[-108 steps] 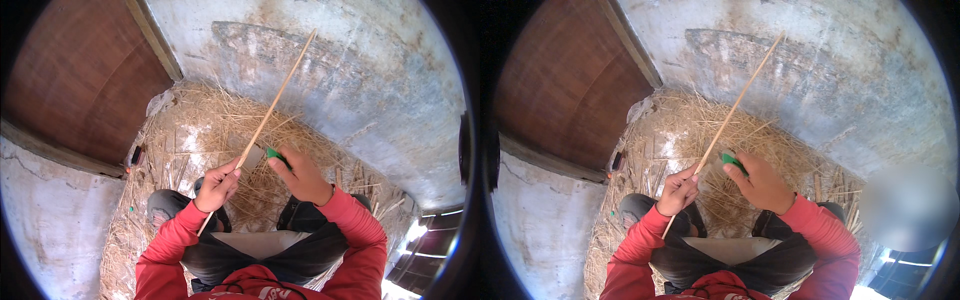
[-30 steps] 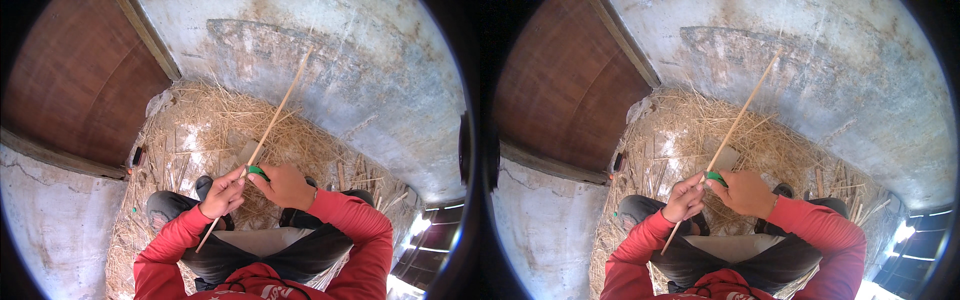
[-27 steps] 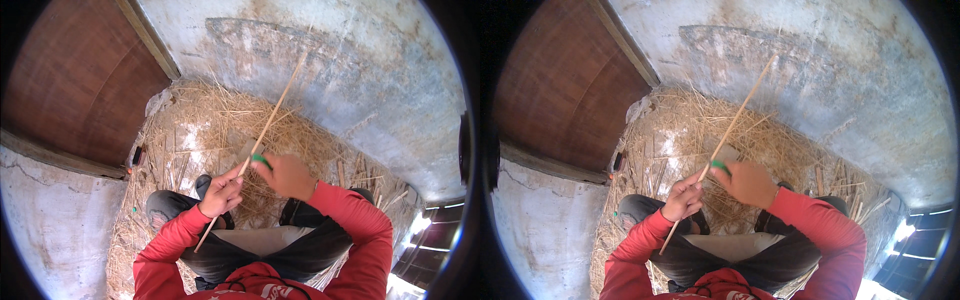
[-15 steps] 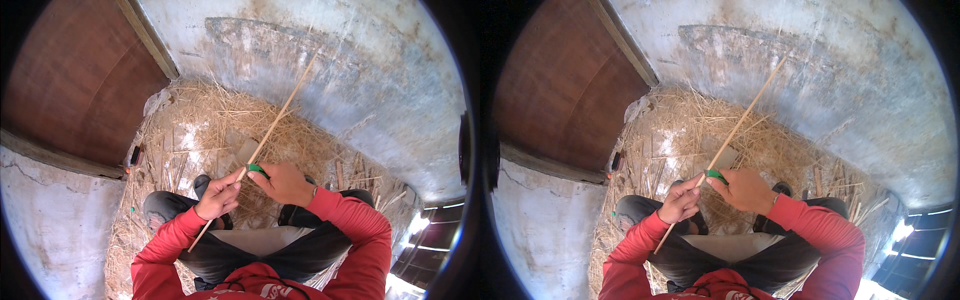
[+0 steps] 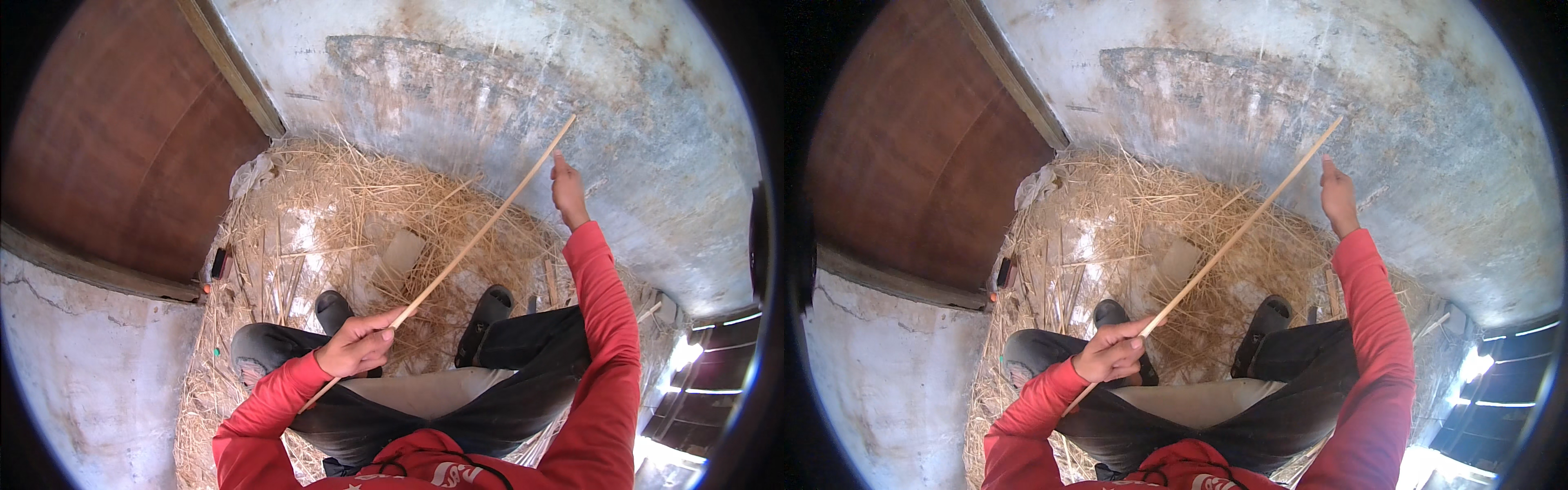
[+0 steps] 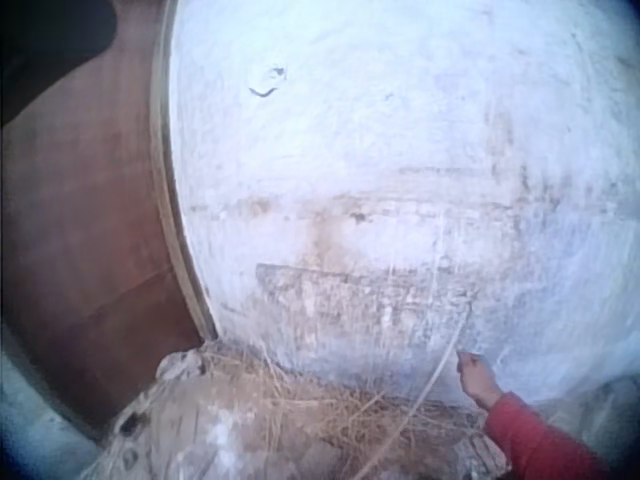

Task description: The person trims and shaves a thin bamboo stick using a knife, rotating the stick and making repeated downward cuts while sitting on a floor covered in shavings.

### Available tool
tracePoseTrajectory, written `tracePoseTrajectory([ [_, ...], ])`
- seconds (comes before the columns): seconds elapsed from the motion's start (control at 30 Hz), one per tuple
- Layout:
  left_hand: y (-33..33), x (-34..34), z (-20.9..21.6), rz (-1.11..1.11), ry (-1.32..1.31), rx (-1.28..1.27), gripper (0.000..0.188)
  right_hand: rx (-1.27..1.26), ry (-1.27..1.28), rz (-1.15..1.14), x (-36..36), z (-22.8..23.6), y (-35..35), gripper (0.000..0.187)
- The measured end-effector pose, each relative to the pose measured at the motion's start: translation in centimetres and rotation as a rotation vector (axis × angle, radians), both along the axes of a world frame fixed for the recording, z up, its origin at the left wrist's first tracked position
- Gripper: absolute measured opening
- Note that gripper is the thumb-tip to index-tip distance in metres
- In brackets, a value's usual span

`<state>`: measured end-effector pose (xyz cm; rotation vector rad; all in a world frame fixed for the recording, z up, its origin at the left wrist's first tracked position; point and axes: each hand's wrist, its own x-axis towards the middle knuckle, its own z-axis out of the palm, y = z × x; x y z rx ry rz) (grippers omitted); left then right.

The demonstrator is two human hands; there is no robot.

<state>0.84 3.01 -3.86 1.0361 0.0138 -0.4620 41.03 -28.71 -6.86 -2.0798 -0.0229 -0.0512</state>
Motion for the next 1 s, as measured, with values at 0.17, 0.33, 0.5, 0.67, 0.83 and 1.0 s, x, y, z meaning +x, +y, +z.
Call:
tracePoseTrajectory([
  [0.17,0.1,0.7,0.6,0.125,0.0,-0.087,0.051,0.338,0.131,0.11,-4.6,4.9,2.8,0.052],
  [0.33,0.2,1.5,1.5,0.158,0.022,-0.099,0.052,0.319,-0.055,0.469,-11.2,4.9,8.4,0.047],
  [0.5,0.1,1.8,2.0,0.189,0.021,-0.097,0.052,-0.195,-0.082,0.832,-18.4,8.8,11.2,0.049],
  [0.67,-0.3,2.5,1.0,0.242,0.008,-0.004,0.053,-0.324,-0.122,0.956,-21.9,8.0,11.9,0.048],
  [0.83,-0.4,1.8,-0.3,0.254,-0.013,0.119,0.054,-0.296,-0.236,0.735,-18.3,5.8,11.8,0.049],
  [1.0,-0.2,1.8,-1.3,0.226,-0.037,0.104,0.054,-0.332,-0.183,0.813,-18.5,6.1,11.2,0.052],
])
